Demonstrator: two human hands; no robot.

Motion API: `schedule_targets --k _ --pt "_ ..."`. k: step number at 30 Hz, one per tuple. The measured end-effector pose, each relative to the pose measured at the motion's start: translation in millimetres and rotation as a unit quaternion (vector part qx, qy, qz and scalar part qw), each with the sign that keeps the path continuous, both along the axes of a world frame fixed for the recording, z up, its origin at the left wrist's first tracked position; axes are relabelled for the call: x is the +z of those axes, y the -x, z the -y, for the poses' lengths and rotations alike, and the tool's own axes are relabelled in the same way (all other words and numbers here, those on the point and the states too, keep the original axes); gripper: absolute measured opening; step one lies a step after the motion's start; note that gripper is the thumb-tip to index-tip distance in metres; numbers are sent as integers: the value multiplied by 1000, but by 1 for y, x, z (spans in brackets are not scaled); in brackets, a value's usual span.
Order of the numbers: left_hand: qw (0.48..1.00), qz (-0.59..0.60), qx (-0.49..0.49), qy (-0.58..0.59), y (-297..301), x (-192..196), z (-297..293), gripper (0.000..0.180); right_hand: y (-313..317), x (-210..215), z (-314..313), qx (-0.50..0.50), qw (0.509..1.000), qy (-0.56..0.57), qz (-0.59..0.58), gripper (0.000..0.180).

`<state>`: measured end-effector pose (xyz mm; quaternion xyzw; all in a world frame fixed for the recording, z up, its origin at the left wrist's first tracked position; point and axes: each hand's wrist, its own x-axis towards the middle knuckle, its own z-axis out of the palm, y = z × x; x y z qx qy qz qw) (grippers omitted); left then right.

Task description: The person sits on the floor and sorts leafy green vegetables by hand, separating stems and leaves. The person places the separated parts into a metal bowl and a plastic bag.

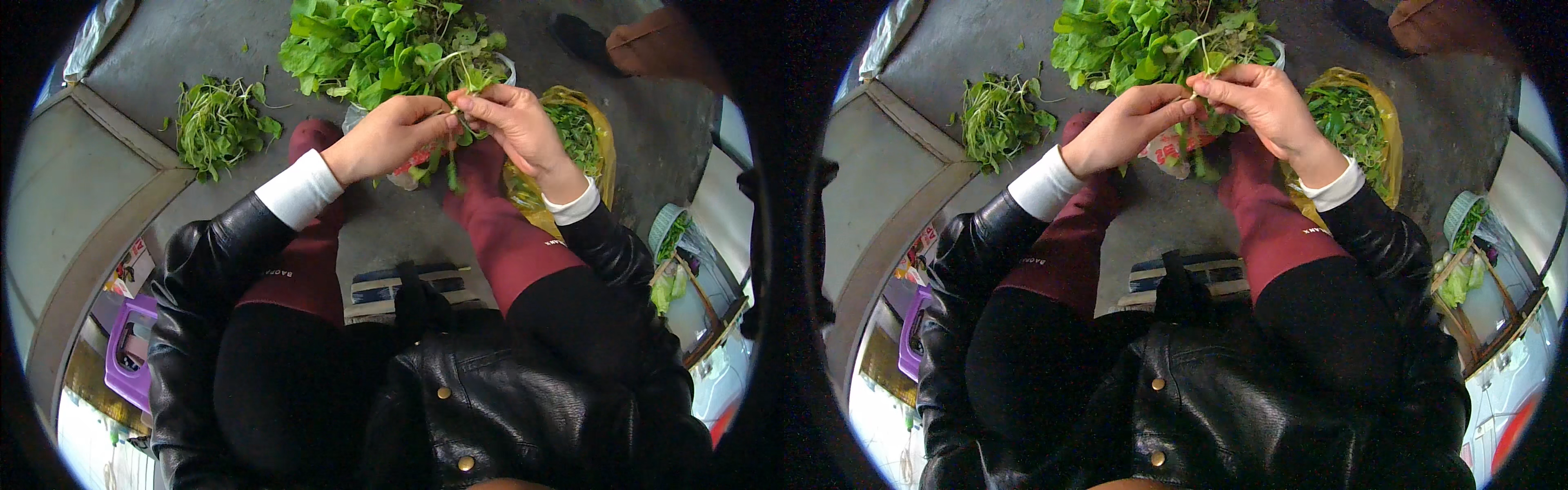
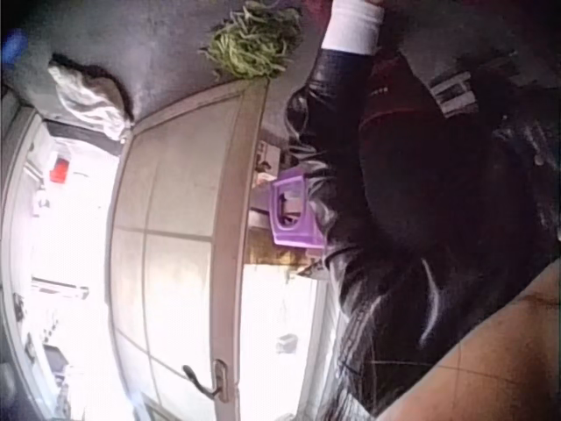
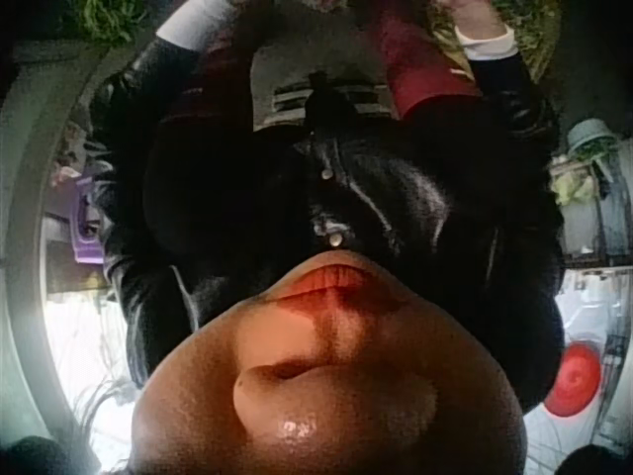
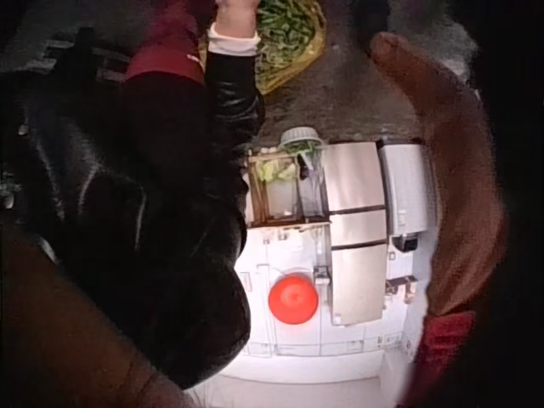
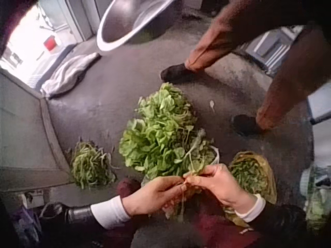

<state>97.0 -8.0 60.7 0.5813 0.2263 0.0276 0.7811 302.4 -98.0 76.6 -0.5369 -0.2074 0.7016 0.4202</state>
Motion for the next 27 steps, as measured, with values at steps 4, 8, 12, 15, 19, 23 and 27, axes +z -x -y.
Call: schedule_targets --k 4,8,12,15,19,23,27 --pt "992 -102 -34 58 2 17 -9 30 6 6 3 34 974 -122 189 19" --pt "991 -128 13 36 17 6 -4 24 14 23 3 140 829 -331 429 15" --pt "960 -187 186 90 51 17 -42 20 -4 27 20 75 826 -319 458 16" --pt "963 -214 138 91 91 36 -61 27 -39 27 36 31 817 -234 526 15" --pt "938 -300 168 -39 155 7 -80 26 -89 24 84 -48 798 -121 588 12" --pt "912 -318 254 -43 213 0 -105 24 -140 2 142 -20 729 -46 683 21" --pt "891 -363 266 -68 232 -12 -138 23 -180 -41 208 101 701 164 686 31"
